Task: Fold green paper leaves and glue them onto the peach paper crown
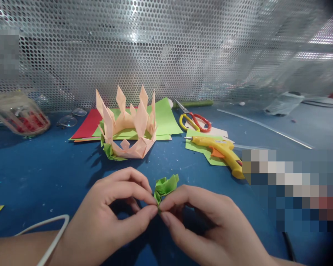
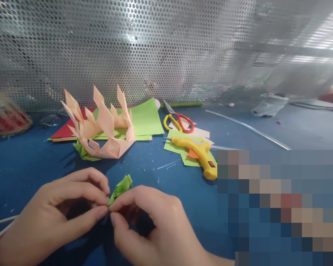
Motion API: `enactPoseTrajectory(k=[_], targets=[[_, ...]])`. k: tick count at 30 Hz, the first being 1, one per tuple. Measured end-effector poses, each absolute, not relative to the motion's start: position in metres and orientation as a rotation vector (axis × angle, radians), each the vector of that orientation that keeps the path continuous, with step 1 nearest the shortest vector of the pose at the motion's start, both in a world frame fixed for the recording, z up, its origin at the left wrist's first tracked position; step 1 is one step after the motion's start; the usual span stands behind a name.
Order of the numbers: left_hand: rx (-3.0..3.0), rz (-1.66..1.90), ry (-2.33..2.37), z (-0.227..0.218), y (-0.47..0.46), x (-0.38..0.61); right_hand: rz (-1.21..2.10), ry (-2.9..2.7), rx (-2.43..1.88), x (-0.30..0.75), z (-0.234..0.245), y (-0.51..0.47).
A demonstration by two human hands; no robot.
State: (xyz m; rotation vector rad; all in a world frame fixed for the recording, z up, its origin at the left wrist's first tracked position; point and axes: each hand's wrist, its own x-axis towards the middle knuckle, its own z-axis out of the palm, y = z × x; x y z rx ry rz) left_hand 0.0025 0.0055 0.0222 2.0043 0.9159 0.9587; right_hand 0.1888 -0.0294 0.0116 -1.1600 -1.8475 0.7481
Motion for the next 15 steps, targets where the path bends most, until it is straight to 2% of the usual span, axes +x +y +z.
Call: enactPoseTrajectory(k=[15], targets=[[1.633, 0.932, 1.074, 0.0148, 0.0032, 0.0097, 0.697, -1.981, -1.074, 0.1923, 0.0139, -0.0298]])
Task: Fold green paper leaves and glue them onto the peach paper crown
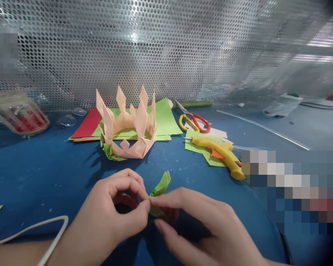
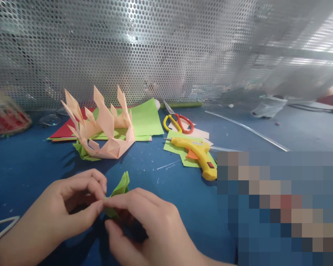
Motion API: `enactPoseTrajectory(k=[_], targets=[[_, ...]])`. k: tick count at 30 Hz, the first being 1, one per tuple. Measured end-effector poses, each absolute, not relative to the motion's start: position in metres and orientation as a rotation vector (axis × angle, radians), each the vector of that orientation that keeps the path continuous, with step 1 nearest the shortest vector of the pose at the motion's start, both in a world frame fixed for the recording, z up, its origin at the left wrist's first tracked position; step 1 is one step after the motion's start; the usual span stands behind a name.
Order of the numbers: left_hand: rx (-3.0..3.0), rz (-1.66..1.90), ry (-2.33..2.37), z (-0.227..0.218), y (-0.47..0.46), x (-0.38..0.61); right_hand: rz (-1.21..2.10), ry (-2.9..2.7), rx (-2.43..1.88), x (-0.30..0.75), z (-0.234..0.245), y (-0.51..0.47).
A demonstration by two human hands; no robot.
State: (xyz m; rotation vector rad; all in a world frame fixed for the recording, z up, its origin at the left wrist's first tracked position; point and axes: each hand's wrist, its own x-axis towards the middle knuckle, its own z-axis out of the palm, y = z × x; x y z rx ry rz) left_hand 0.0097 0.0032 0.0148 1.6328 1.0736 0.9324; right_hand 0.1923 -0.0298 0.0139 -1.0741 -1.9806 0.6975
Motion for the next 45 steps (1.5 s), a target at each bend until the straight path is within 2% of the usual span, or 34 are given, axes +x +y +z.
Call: enactPoseTrajectory(k=[9, 14, 20, 25, 45], targets=[[1.375, 0.891, 1.139, 0.022, 0.004, 0.013, 0.656, -1.799, -1.11, 0.186, 0.008, -0.033], [1.093, 0.797, 1.005, 0.022, 0.0, 0.018, 0.622, -1.789, -1.072, 0.187, 0.011, -0.029], [1.1, 0.791, 0.949, 0.013, -0.002, 0.02, 0.604, -1.73, -1.054, 0.185, 0.011, -0.028], [1.027, 0.798, 1.075, 0.016, -0.002, 0.033, 0.593, -1.709, -1.068, 0.188, 0.008, -0.025], [0.833, 0.757, 1.017, 0.02, -0.008, 0.037, 0.196, -1.958, -0.808, 0.199, 0.013, -0.024]])
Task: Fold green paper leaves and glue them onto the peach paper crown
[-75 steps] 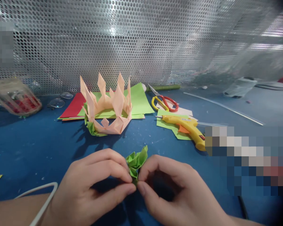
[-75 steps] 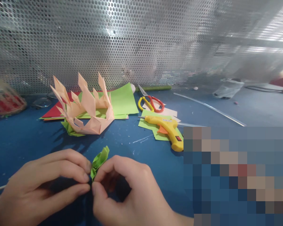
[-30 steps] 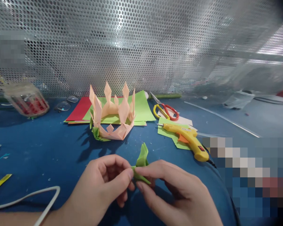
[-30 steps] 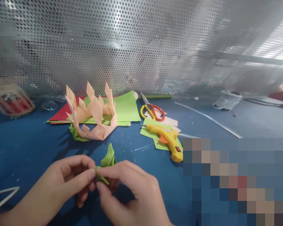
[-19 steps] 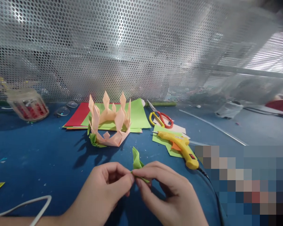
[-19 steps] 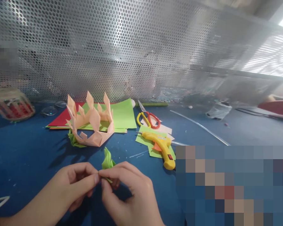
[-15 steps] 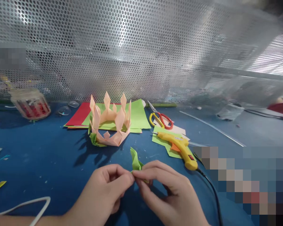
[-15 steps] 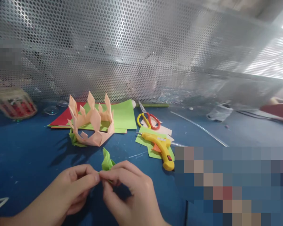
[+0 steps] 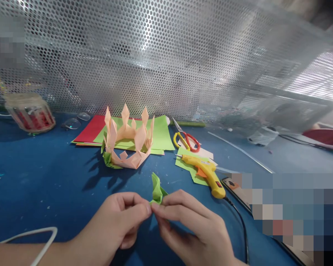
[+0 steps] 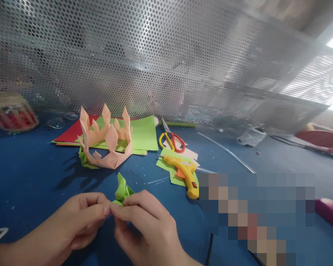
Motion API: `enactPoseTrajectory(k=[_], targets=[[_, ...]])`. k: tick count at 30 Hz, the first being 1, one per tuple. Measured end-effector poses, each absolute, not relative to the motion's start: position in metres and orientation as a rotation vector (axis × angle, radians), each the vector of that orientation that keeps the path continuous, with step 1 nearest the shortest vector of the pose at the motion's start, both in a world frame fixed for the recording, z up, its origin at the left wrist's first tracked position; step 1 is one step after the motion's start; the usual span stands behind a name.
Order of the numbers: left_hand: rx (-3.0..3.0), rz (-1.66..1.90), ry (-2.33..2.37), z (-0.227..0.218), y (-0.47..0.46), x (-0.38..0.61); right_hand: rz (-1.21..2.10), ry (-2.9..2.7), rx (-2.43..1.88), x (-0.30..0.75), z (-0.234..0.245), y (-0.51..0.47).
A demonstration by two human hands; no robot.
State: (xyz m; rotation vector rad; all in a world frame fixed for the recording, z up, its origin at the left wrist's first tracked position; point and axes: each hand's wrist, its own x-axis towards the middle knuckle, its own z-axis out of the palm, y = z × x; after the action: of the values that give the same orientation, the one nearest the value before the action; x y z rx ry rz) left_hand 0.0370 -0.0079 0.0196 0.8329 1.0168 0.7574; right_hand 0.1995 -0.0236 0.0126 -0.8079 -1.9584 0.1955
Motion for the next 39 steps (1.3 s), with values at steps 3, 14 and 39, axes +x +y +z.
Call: enactPoseTrajectory(k=[3, 14, 39], targets=[[0.822, 0.743, 1.027, 0.025, -0.009, 0.037, 0.175, -1.994, -0.783, 0.201, 0.011, -0.024], [0.737, 0.686, 1.105, 0.04, -0.009, 0.031, 0.216, -2.097, -0.745, 0.205, 0.003, -0.022], [0.785, 0.532, 1.001, 0.035, -0.005, 0.026, 0.199, -2.025, -0.698, 0.214, 0.024, -0.022]])
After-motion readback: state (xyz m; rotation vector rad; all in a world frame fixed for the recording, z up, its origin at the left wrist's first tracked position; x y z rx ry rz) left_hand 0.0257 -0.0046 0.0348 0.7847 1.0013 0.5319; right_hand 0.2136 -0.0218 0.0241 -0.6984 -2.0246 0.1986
